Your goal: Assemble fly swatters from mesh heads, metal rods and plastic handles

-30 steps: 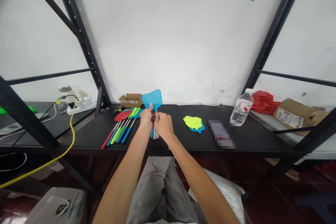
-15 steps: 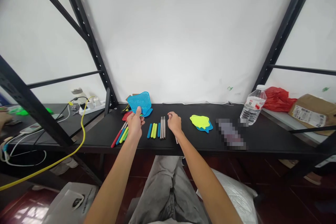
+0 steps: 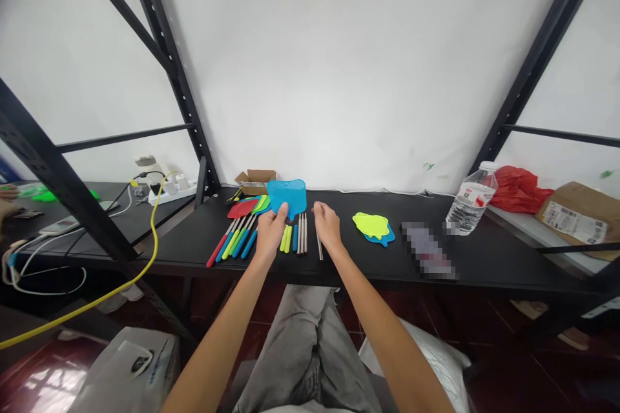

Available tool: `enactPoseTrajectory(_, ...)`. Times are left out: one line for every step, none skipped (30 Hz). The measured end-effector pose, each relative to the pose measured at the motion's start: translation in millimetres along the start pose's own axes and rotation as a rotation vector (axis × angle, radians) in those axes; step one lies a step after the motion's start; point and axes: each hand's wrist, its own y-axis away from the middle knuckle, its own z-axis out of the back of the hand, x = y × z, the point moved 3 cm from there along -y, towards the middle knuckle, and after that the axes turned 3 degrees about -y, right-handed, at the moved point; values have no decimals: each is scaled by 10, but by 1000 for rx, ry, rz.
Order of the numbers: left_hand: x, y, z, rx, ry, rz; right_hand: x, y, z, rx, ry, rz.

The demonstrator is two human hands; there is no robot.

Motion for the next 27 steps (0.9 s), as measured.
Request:
enactPoseTrajectory(-5, 37, -65, 72, -59, -53, 31, 32, 18, 45, -132, -2)
enactPoseTrajectory(-12, 76, -126, 158, -120, -98, 52, 56, 51, 79, -242, -13)
enactPoseTrajectory(-22, 113, -171, 247, -180, -135, 57, 67, 109, 89, -313, -27)
enactPoseTrajectory(-31, 144, -182, 320, -239, -157, 43, 64, 199, 74, -337, -42)
enactPoseTrajectory(-41, 163, -152, 372, -304, -181, 8, 49, 326, 29, -313, -54)
enactPoseTrajectory(-51, 166, -71, 383, -381, -212, -46, 25, 486, -25, -249, -62)
enactPoseTrajectory(-54, 150, 62, 342, -470, -231, -117, -1, 672, -86, -137, -71)
enactPoseTrajectory(-47, 120, 234, 272, -577, -238, -196, -25, 878, -161, 21, -72)
enactPoseTrajectory(-23, 81, 428, 195, -715, -212, -276, -43, 1084, -234, 208, -71)
enactPoseTrajectory(13, 39, 629, 113, -874, -161, -358, -53, 1266, -270, 379, -80)
enactPoseTrajectory(58, 1, 814, 50, -1030, -96, -439, -52, 1418, -290, 523, -114)
enactPoseTrajectory(110, -28, 956, 44, -1158, -34, -510, -41, 1529, -288, 641, -153)
enactPoseTrajectory(162, -46, 1048, 75, -1251, 10, -558, -22, 1596, -274, 742, -173)
enactPoseTrajectory(202, -54, 1094, 105, -1315, 29, -582, 6, 1624, -275, 825, -179)
enactPoseTrajectory(229, -53, 1097, 127, -1365, 24, -585, 37, 1619, -285, 888, -175)
enactPoseTrajectory(243, -44, 1063, 146, -1403, 1, -570, 69, 1590, -306, 934, -163)
enactPoseTrajectory(245, -31, 1007, 161, -1432, -31, -543, 99, 1546, -334, 964, -145)
enactPoseTrajectory(240, -17, 942, 175, -1453, -62, -513, 125, 1497, -357, 982, -130)
enactPoseTrajectory(231, -4, 880, 196, -1468, -82, -485, 145, 1449, -363, 991, -120)
enactPoseTrajectory(221, 6, 832, 219, -1475, -88, -463, 159, 1410, -351, 993, -116)
enactPoseTrajectory(210, 15, 803, 235, -1475, -82, -447, 169, 1385, -331, 992, -119)
enactPoseTrajectory(197, 23, 795, 241, -1469, -69, -433, 178, 1376, -317, 989, -123)
enactPoseTrajectory(182, 34, 802, 235, -1460, -54, -416, 187, 1381, -315, 987, -126)
enactPoseTrajectory(163, 52, 819, 221, -1450, -42, -393, 197, 1396, -333, 982, -120)
enactPoseTrajectory(138, 79, 833, 202, -1441, -38, -358, 210, 1410, -367, 968, -103)
enactPoseTrajectory(105, 117, 837, 187, -1434, -43, -311, 225, 1411, -399, 932, -72)
enactPoseTrajectory(64, 167, 822, 178, -1428, -53, -253, 242, 1386, -408, 861, -30)
